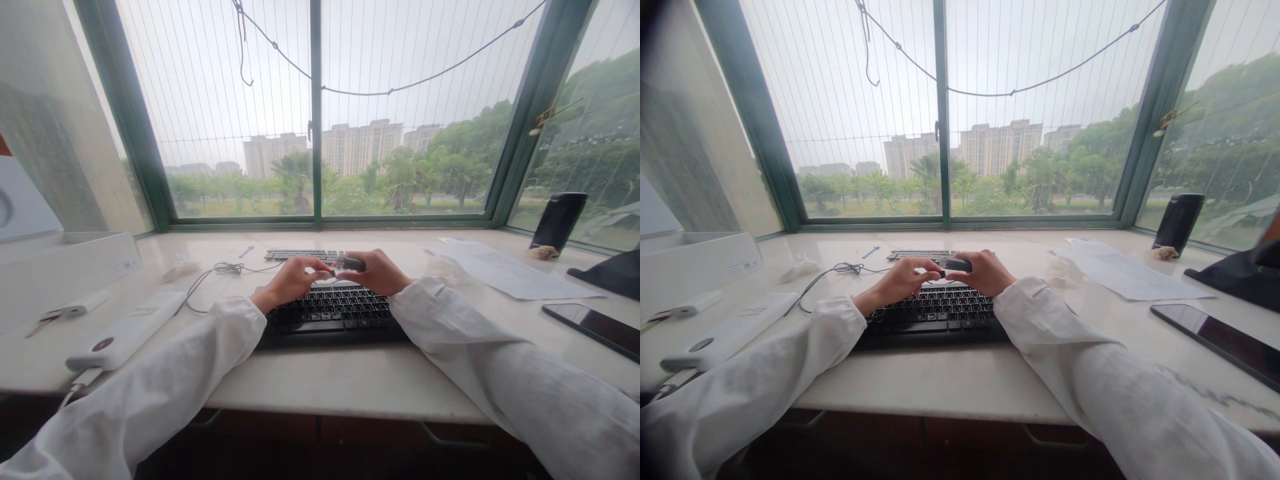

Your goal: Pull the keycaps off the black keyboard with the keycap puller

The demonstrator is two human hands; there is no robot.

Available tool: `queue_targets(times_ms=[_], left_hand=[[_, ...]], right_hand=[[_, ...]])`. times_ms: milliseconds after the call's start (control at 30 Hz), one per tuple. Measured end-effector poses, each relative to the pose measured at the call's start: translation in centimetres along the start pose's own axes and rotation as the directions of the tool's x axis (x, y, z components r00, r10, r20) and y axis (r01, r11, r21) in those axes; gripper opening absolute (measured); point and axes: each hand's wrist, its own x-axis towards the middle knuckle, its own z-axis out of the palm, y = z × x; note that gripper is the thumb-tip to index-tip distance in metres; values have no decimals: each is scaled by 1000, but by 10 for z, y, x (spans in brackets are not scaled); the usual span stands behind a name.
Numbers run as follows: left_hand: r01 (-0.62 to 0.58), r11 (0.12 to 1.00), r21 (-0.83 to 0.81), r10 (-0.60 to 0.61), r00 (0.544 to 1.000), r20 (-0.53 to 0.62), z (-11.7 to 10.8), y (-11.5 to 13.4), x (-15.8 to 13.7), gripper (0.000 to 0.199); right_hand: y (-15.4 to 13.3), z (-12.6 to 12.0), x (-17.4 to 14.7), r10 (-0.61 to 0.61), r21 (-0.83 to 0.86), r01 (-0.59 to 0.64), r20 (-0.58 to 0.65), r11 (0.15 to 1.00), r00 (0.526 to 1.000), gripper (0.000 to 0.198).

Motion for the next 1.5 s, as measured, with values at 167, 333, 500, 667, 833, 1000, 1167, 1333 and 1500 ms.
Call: queue_targets(times_ms=[167, 333, 500, 667, 833, 1000, 1167, 1333, 1500], left_hand=[[-5, 1000, -23, 5, 1000, 2, 2, 0, 0, 33], [-125, 991, 44, 128, 987, -97, 2, 4, 1, 30], [-222, 967, 127, 242, 954, -177, 1, 10, -1, 30], [-257, 956, 144, 279, 945, -169, 2, 12, -3, 28], [-273, 943, 190, 305, 937, -170, 2, 12, -3, 24], [-311, 913, 264, 363, 914, -180, 2, 11, -1, 21], [-312, 868, 385, 397, 903, -163, -6, 5, 1, 17], [-234, 817, 526, 353, 925, -137, -28, -13, 6, 14], [-132, 800, 585, 271, 950, -156, -44, -34, 11, 16]], right_hand=[[0, 0, -1, -33, -15, 34, 28, 999, 999, 37], [-2, 0, 0, 12, -40, -13, -21, 999, 1000, 33], [-3, 2, 0, 41, -47, -43, -37, 998, 998, 32], [-4, 2, -1, 63, -44, -64, -27, 997, 998, 35], [-5, 2, -1, 42, -38, -42, -15, 998, 999, 34], [-4, 3, -1, 53, -55, -54, -30, 997, 998, 35], [-1, 3, 0, 55, -101, -60, -55, 993, 997, 32], [6, -2, 1, 201, -310, -215, -78, 926, 977, 25], [6, -11, 1, 349, -462, -338, -64, 820, 935, 27]])
